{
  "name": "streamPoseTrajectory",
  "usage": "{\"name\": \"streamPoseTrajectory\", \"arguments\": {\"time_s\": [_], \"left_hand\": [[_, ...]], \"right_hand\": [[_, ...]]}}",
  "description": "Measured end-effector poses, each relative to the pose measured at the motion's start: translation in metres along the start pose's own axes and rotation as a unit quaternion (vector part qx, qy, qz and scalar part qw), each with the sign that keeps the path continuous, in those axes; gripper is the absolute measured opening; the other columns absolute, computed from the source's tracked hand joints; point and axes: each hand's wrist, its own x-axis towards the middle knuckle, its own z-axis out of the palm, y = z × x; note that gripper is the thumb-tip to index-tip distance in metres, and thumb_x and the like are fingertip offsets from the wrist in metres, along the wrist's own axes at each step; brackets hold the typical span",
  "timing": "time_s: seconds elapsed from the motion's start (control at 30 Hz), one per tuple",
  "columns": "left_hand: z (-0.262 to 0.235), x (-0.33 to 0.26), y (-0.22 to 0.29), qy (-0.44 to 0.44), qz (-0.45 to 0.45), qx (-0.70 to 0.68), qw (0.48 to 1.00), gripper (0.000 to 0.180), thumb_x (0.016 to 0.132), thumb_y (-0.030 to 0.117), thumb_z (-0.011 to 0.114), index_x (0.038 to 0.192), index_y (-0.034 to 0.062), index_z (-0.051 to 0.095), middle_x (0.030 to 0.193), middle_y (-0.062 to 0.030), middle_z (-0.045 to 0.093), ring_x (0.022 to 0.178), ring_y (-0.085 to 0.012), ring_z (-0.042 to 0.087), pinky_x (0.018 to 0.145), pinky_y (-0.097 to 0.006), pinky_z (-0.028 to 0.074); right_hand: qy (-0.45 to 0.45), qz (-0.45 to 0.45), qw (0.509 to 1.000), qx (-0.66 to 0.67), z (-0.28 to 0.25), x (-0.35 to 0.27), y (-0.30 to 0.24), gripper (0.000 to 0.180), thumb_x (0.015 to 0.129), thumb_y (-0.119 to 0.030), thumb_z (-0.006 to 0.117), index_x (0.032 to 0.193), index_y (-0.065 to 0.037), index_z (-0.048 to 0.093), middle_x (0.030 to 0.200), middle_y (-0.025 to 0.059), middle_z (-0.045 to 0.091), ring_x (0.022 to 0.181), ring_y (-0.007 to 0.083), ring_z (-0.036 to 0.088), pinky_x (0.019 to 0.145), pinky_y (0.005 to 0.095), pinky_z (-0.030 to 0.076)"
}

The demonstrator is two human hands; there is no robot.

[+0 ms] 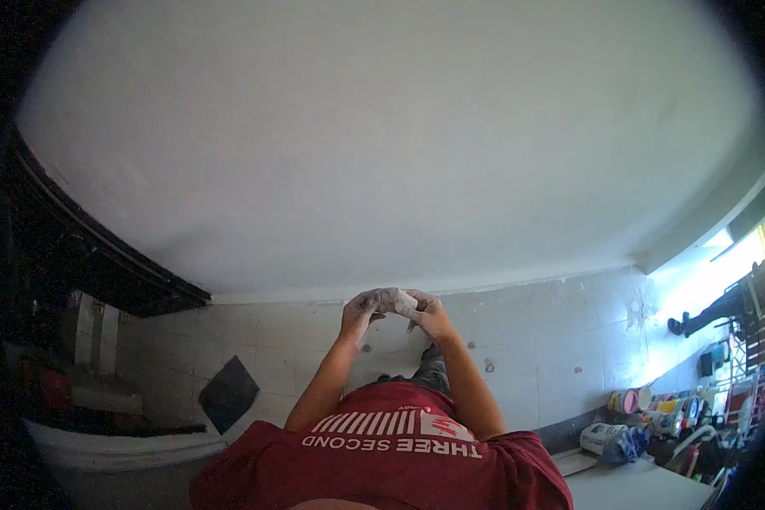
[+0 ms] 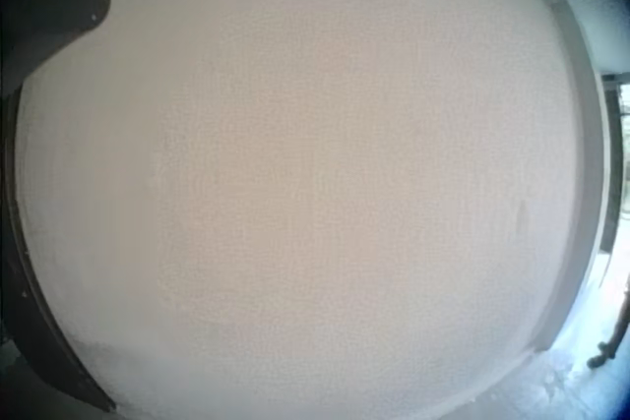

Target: The person sands a wall with a piece of sandpaper.

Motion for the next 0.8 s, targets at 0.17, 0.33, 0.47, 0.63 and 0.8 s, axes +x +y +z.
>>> {"name": "streamPoseTrajectory", "arguments": {"time_s": [0.17,0.33,0.47,0.63,0.8], "left_hand": [[0.016,-0.006,0.018,0.044,-0.025,-0.014,0.999,0.037,0.097,0.02,0.071,0.129,0.002,0.066,0.116,-0.0073,0.071,0.105,-0.0162,0.068,0.086,-0.033,0.058],[0.02,-0.007,0.041,0.016,0.027,0.013,0.999,0.038,0.097,0.02,0.072,0.126,-0.003,0.066,0.116,-0.0097,0.07,0.104,-0.0185,0.068,0.092,-0.034,0.058],[0.024,-0.009,0.047,-0.006,0.007,-0.02,1.0,0.035,0.098,0.018,0.07,0.125,-0.0034,0.065,0.115,-0.0111,0.07,0.104,-0.0209,0.069,0.093,-0.036,0.059],[0.033,-0.006,0.046,-0.015,0.017,-0.064,0.998,0.035,0.098,0.013,0.069,0.128,-0.0021,0.061,0.118,-0.0129,0.069,0.107,-0.022,0.069,0.094,-0.037,0.06],[0.035,0.0,0.048,0.008,0.031,-0.074,0.997,0.035,0.097,0.008,0.069,0.131,0.0017,0.061,0.118,-0.0141,0.07,0.107,-0.021,0.069,0.094,-0.038,0.06]], "right_hand": [[0.153,-0.033,0.986,0.05,0.008,0.016,0.037,0.042,0.092,-0.011,0.075,0.128,0.005,0.062,0.106,0.0106,0.072,0.092,0.0174,0.069,0.071,0.0301,0.059],[0.162,-0.078,0.981,0.076,0.009,0.014,0.037,0.044,0.093,-0.009,0.073,0.132,0.006,0.056,0.104,0.0111,0.071,0.088,0.0166,0.068,0.063,0.0276,0.054],[0.126,-0.066,0.986,0.092,0.007,0.007,0.014,0.035,0.093,-0.012,0.075,0.123,0.001,0.059,0.095,0.0082,0.072,0.076,0.0104,0.066,0.056,0.0227,0.048],[0.108,-0.064,0.989,0.083,0.01,-0.002,0.004,0.03,0.096,-0.017,0.073,0.119,0.0,0.061,0.093,0.007,0.071,0.076,0.0106,0.067,0.055,0.0208,0.045],[0.062,-0.017,0.979,0.194,0.005,-0.01,0.006,0.031,0.102,-0.023,0.062,0.122,0.001,0.062,0.1,0.0099,0.071,0.09,0.018,0.071,0.065,0.0272,0.05]]}}
